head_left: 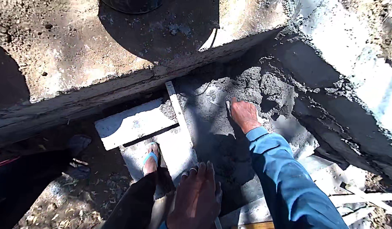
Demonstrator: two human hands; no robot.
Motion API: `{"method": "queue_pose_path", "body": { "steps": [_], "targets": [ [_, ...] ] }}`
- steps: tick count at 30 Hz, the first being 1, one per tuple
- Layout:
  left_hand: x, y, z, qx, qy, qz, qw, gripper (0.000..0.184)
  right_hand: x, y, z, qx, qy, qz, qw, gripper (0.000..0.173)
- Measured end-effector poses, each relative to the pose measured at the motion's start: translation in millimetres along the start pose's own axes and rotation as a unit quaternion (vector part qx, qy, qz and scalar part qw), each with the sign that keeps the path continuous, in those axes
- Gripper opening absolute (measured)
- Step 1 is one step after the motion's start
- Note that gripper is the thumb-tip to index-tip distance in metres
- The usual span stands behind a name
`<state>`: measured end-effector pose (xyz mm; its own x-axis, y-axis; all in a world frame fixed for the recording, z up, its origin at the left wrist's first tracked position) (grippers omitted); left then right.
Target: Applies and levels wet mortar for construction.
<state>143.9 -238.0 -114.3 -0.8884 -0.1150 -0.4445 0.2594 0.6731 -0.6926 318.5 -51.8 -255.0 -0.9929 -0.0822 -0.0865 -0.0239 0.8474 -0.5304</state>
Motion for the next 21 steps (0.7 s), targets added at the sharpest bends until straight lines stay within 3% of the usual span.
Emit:
{"method": "queue_pose_path", "body": {
  "steps": [5,8,11,13,16,21],
  "targets": [
    [-9.4,3.3,5.0,0.011,0.0,0.025,1.0,0.056,-0.6,19.1,-7.3,0.02,0.008,0.034,0.999,0.048],
    [-9.6,3.6,9.0,0.045,-0.007,0.029,0.999,0.057,-0.3,-12.7,-11.4,0.01,0.07,0.035,0.997,0.056],
    [-8.8,3.5,3.8,0.09,-0.012,0.028,0.995,0.059,-16.4,-57.8,11.2,0.04,0.177,0.046,0.982,0.054],
    [-8.7,5.5,-2.7,0.1,-0.017,0.028,0.994,0.059,-18.6,-75.4,13.3,0.021,0.127,0.062,0.99,0.055],
    [-8.9,10.7,-8.4,0.095,-0.016,0.028,0.995,0.059,-26.5,-51.8,9.3,-0.011,0.054,0.079,0.995,0.05],
    [-11.1,17.4,-11.9,0.082,-0.013,0.033,0.996,0.058,-24.5,7.5,-9.8,0.006,0.057,0.129,0.99,0.054]
  ]
}}
Point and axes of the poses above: each hand's wrist, its own y-axis towards the middle knuckle, its own z-axis out of the palm, x = y × z, the point moved 3 cm from there along y, towards the middle knuckle, and after that the axes turned 6 degrees about -x, right-handed, at the moved point
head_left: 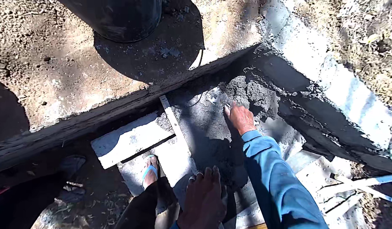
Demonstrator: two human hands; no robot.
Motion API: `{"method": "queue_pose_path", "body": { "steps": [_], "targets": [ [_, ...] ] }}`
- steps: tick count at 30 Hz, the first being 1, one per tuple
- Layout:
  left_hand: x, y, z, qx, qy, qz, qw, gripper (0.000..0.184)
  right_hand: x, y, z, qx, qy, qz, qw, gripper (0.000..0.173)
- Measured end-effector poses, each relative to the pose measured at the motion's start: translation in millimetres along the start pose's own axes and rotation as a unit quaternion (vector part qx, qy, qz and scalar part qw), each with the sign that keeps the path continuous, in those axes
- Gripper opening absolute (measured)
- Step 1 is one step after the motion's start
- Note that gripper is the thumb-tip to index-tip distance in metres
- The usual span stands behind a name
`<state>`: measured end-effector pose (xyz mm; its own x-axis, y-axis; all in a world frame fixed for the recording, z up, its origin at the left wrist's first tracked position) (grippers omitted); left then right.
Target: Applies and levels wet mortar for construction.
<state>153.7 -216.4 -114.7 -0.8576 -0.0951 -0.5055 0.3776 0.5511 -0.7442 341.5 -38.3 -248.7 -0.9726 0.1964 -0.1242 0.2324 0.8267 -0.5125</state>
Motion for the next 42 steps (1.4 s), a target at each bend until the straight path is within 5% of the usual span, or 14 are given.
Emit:
{"method": "queue_pose_path", "body": {
  "steps": [3,9,14,20,26,31,37,42],
  "targets": [
    [-1.7,0.3,1.0,0.018,-0.004,0.004,1.0,0.06,11.9,10.2,-15.1,0.025,0.035,0.041,0.998,0.058],
    [7.4,-3.5,-9.1,0.02,-0.018,-0.007,1.0,0.058,37.4,-71.4,7.1,-0.023,0.071,0.004,0.997,0.057],
    [0.2,0.2,-5.9,0.019,0.006,0.002,1.0,0.06,52.9,-13.4,-2.4,-0.033,0.028,-0.078,0.996,0.049],
    [-2.8,-1.8,-0.4,0.021,-0.005,0.009,1.0,0.06,19.4,25.2,-18.3,-0.044,-0.011,-0.033,0.998,0.05],
    [9.7,-12.3,-11.1,0.005,-0.016,-0.01,1.0,0.059,19.1,-15.8,-35.9,-0.05,-0.006,0.012,0.999,0.06],
    [2.5,-8.4,-14.1,0.0,-0.017,0.001,1.0,0.058,52.5,-28.8,-2.0,-0.05,0.016,-0.081,0.995,0.056],
    [-0.4,-5.1,-8.7,-0.017,-0.003,0.012,1.0,0.057,16.9,33.0,-29.1,-0.034,-0.028,-0.009,0.999,0.06],
    [8.2,-12.2,-16.0,-0.016,-0.024,0.01,1.0,0.059,12.2,28.1,-21.1,-0.013,0.057,0.105,0.993,0.061]
  ]
}}
Point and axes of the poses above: each hand's wrist, its own y-axis towards the middle knuckle, its own z-axis out of the palm, x = y × z, the point moved 3 cm from there along y, towards the middle knuckle, and after that the axes turned 6 degrees about -x, right-handed, at the moved point
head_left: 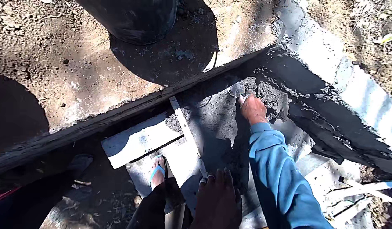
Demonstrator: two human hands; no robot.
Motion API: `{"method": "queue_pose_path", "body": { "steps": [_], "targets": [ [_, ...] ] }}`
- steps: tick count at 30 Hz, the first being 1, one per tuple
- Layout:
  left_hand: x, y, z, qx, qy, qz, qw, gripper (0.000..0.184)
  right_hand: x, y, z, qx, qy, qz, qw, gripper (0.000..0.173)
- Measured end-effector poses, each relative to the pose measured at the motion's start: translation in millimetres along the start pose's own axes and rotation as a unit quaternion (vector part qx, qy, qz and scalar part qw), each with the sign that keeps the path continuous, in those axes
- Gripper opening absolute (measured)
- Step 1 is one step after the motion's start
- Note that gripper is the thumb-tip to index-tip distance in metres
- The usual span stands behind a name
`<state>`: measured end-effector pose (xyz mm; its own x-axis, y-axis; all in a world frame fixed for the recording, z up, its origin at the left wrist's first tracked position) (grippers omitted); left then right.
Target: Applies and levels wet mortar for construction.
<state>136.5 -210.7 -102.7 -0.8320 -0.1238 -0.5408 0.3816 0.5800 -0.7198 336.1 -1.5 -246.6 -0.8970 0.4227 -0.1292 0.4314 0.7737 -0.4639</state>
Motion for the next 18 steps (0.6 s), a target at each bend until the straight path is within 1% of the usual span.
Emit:
{"method": "queue_pose_path", "body": {
  "steps": [2,4,6,7,8,10,11,12,13,14,16,18],
  "targets": [
    [3.6,-3.7,-2.1,-0.007,-0.001,0.0,1.0,0.058,-1.3,4.5,-1.3,0.031,0.006,0.025,0.999,0.064],
    [6.1,-9.3,-2.7,0.003,0.0,-0.002,1.0,0.059,2.7,2.9,-13.3,0.058,0.007,0.015,0.998,0.066],
    [4.0,-6.4,-7.6,0.009,-0.004,0.003,1.0,0.059,-1.3,-21.3,-26.0,0.036,0.082,0.01,0.996,0.064],
    [3.7,-7.0,-8.4,0.01,-0.004,0.004,1.0,0.059,-9.6,-39.7,-20.5,0.018,0.155,0.03,0.987,0.065],
    [3.6,-6.8,-10.4,0.008,-0.005,0.007,1.0,0.059,-19.3,-57.7,-7.3,-0.001,0.236,0.064,0.97,0.066],
    [1.9,-3.7,-14.7,0.006,-0.006,0.01,1.0,0.058,-31.0,-71.4,17.0,-0.007,0.367,0.156,0.917,0.067],
    [1.6,-1.5,-16.8,0.006,-0.008,0.009,1.0,0.058,-30.1,-67.0,25.2,0.001,0.406,0.189,0.894,0.069],
    [3.0,0.3,-18.3,0.003,-0.008,0.008,1.0,0.058,-24.0,-55.4,31.2,0.01,0.429,0.206,0.88,0.07],
    [5.3,1.5,-18.9,0.0,-0.006,0.005,1.0,0.058,-15.7,-41.5,35.8,0.028,0.437,0.211,0.874,0.07],
    [7.1,2.3,-18.2,0.002,-0.002,0.004,1.0,0.057,-7.9,-27.9,37.3,0.04,0.44,0.209,0.872,0.069],
    [7.5,2.0,-14.3,0.006,0.012,0.009,1.0,0.057,-2.7,-11.5,34.9,0.045,0.416,0.19,0.888,0.068],
    [7.2,-0.6,-10.7,0.011,0.021,0.014,1.0,0.057,-5.7,-11.5,27.9,0.053,0.382,0.166,0.907,0.068]
  ]
}}
Point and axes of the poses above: each hand's wrist, its own y-axis towards the middle knuckle, its own z-axis out of the palm, x = y × z, the point moved 3 cm from there along y, towards the middle knuckle, and after that the axes turned 6 degrees about -x, right-handed, at the moved point
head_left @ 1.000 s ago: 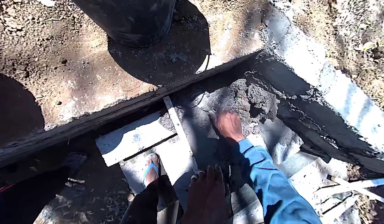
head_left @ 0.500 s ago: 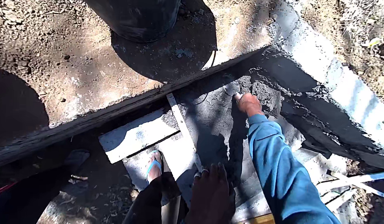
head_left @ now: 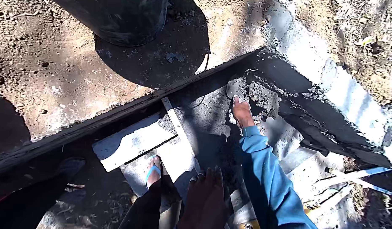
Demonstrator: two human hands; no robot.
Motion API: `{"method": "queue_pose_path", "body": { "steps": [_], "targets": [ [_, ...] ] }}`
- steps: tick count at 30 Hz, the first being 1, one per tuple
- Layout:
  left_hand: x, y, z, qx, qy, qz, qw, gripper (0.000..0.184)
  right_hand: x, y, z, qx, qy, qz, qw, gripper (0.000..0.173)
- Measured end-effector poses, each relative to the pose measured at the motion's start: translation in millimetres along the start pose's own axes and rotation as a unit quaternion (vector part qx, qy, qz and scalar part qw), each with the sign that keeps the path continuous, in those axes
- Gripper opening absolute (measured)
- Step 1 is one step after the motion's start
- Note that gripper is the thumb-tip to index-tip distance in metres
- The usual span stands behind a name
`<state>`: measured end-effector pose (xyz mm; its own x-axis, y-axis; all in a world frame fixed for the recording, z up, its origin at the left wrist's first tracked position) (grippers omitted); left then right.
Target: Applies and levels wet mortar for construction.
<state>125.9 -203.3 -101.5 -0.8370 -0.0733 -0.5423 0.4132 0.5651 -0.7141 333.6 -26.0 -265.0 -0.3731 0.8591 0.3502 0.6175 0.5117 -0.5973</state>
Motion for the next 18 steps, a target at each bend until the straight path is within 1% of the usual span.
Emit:
{"method": "queue_pose_path", "body": {
  "steps": [1,3,6,9,11,13,14,16,18],
  "targets": [
    [-0.3,-0.3,-0.8,-0.006,0.001,0.004,1.0,0.057,-0.6,-1.1,-0.9,0.005,-0.01,-0.005,1.0,0.067],
    [-4.3,3.5,0.2,-0.029,0.003,0.016,0.999,0.056,14.5,6.9,-0.8,0.009,-0.03,-0.021,0.999,0.065],
    [-11.1,3.4,4.9,-0.01,-0.004,0.019,1.0,0.056,36.7,11.1,-3.3,0.049,-0.081,-0.05,0.994,0.065],
    [-9.3,7.3,8.2,0.005,-0.001,0.013,1.0,0.056,32.9,20.3,1.9,0.041,-0.077,-0.068,0.994,0.067],
    [-5.3,7.3,8.0,0.005,0.009,0.009,1.0,0.056,26.6,8.9,16.6,0.045,-0.067,-0.068,0.994,0.066],
    [-6.4,9.6,6.0,0.001,0.013,0.013,1.0,0.057,26.6,-5.6,28.0,0.073,-0.073,-0.067,0.992,0.064],
    [-7.8,9.5,6.5,0.012,0.01,0.014,1.0,0.057,24.3,-16.5,32.5,0.084,-0.085,-0.072,0.99,0.064],
    [-9.7,12.9,6.4,0.037,0.005,0.015,0.999,0.06,26.8,-39.4,36.3,0.102,-0.125,-0.105,0.981,0.061],
    [-10.1,15.9,8.1,0.053,0.007,0.012,0.999,0.059,21.4,-64.9,31.7,0.099,-0.194,-0.156,0.964,0.059]
  ]
}}
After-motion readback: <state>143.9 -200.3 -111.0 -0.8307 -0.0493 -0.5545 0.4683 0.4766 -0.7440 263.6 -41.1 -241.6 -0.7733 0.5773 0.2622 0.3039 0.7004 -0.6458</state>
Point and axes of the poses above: each hand's wrist, its own y-axis towards the middle knuckle, its own z-axis out of the palm, x = y × z, the point moved 3 cm from there along y, towards the middle knuckle, and after that the axes turned 6 degrees about -x, right-handed, at the moved point
